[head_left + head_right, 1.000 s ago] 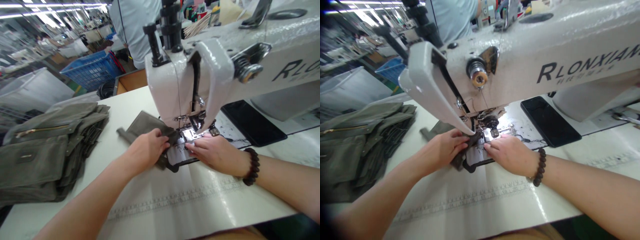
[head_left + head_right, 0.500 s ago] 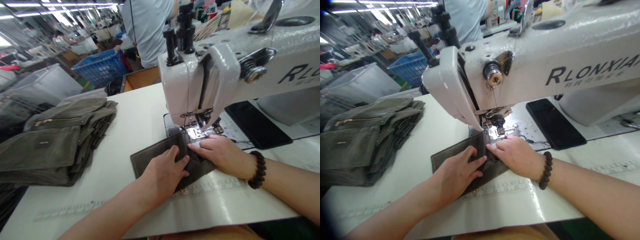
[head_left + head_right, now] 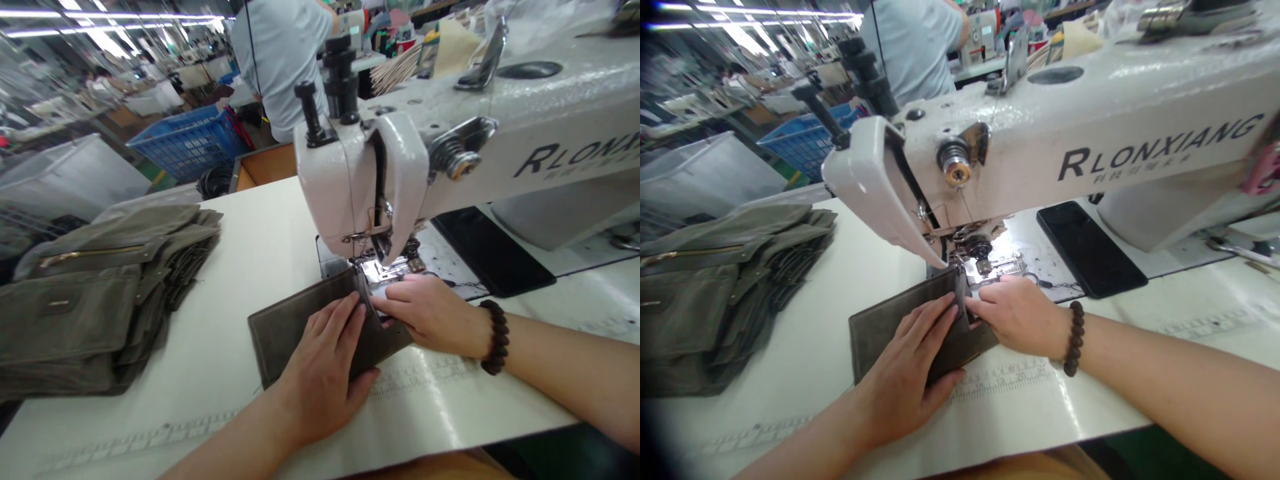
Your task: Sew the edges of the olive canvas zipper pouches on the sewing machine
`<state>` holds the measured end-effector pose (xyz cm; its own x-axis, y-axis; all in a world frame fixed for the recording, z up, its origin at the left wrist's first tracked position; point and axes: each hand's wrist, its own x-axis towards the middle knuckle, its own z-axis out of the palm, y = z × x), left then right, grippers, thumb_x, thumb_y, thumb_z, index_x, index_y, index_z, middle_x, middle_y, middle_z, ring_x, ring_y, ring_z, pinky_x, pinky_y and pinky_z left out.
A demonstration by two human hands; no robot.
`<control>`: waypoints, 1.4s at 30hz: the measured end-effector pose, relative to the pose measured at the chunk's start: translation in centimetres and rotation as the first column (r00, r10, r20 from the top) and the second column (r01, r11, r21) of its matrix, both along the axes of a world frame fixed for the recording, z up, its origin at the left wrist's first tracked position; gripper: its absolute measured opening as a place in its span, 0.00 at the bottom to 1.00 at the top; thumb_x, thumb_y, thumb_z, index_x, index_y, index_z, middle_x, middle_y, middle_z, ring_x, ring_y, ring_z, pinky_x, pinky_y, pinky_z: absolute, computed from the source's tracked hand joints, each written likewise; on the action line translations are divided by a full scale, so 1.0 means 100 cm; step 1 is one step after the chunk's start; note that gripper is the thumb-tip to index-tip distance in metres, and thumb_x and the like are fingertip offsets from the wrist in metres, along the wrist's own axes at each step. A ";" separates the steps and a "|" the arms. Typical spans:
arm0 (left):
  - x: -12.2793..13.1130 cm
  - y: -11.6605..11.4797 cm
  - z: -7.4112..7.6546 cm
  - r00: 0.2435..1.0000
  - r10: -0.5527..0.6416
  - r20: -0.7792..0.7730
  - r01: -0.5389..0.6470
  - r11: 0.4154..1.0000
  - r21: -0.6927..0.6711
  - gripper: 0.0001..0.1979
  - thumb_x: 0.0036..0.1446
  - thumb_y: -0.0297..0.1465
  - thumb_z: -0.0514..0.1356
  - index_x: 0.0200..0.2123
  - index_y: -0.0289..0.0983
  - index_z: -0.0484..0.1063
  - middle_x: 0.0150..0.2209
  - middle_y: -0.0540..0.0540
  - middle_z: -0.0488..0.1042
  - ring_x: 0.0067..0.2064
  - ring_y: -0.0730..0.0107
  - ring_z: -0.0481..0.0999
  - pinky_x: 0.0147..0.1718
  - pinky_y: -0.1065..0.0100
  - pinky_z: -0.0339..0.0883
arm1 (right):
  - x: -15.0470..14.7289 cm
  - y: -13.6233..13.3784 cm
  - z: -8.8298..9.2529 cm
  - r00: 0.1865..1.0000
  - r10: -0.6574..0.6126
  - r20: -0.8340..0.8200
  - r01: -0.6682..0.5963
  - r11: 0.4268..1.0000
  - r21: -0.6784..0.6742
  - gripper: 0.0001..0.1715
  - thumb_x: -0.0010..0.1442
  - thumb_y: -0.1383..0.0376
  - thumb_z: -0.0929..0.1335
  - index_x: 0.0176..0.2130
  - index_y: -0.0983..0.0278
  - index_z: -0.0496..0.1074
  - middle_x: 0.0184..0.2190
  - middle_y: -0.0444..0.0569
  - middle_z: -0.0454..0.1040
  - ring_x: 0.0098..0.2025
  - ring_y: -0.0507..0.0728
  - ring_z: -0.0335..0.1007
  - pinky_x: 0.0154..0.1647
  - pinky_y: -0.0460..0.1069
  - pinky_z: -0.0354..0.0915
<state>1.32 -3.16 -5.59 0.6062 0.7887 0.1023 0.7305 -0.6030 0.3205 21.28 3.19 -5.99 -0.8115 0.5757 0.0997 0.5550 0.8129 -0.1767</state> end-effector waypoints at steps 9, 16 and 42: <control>0.004 -0.001 0.003 0.998 -0.028 -0.052 0.027 1.000 -0.010 0.29 0.52 0.31 0.53 0.56 0.30 0.50 0.58 0.35 0.55 0.58 0.53 0.52 0.51 0.49 0.56 | 0.000 -0.001 0.004 0.986 0.115 0.118 -0.111 0.993 -0.044 0.10 0.50 0.70 0.63 0.36 0.64 0.66 0.27 0.45 0.65 0.27 0.53 0.56 0.29 0.49 0.49; 0.010 0.002 0.004 0.992 -0.096 -0.076 0.095 0.995 -0.015 0.26 0.52 0.30 0.52 0.52 0.23 0.56 0.54 0.32 0.60 0.57 0.53 0.57 0.53 0.50 0.56 | 0.004 -0.009 0.003 0.982 0.174 0.078 -0.177 0.983 0.040 0.05 0.53 0.73 0.63 0.31 0.66 0.66 0.24 0.44 0.66 0.25 0.53 0.57 0.28 0.50 0.49; 0.005 0.017 0.005 0.983 -0.166 -0.084 0.186 0.904 0.384 0.14 0.57 0.24 0.47 0.44 0.25 0.65 0.41 0.37 0.71 0.44 0.61 0.70 0.42 0.62 0.67 | 0.007 -0.010 0.017 0.941 0.312 -0.132 -0.200 0.826 0.528 0.16 0.60 0.75 0.54 0.39 0.75 0.68 0.34 0.56 0.71 0.39 0.57 0.65 0.40 0.54 0.60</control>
<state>1.86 -1.51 -5.13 0.7434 0.5721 0.3465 0.6094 -0.7929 0.0019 22.02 2.16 -4.27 -0.8514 0.1755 0.4943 0.3116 0.9273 0.2074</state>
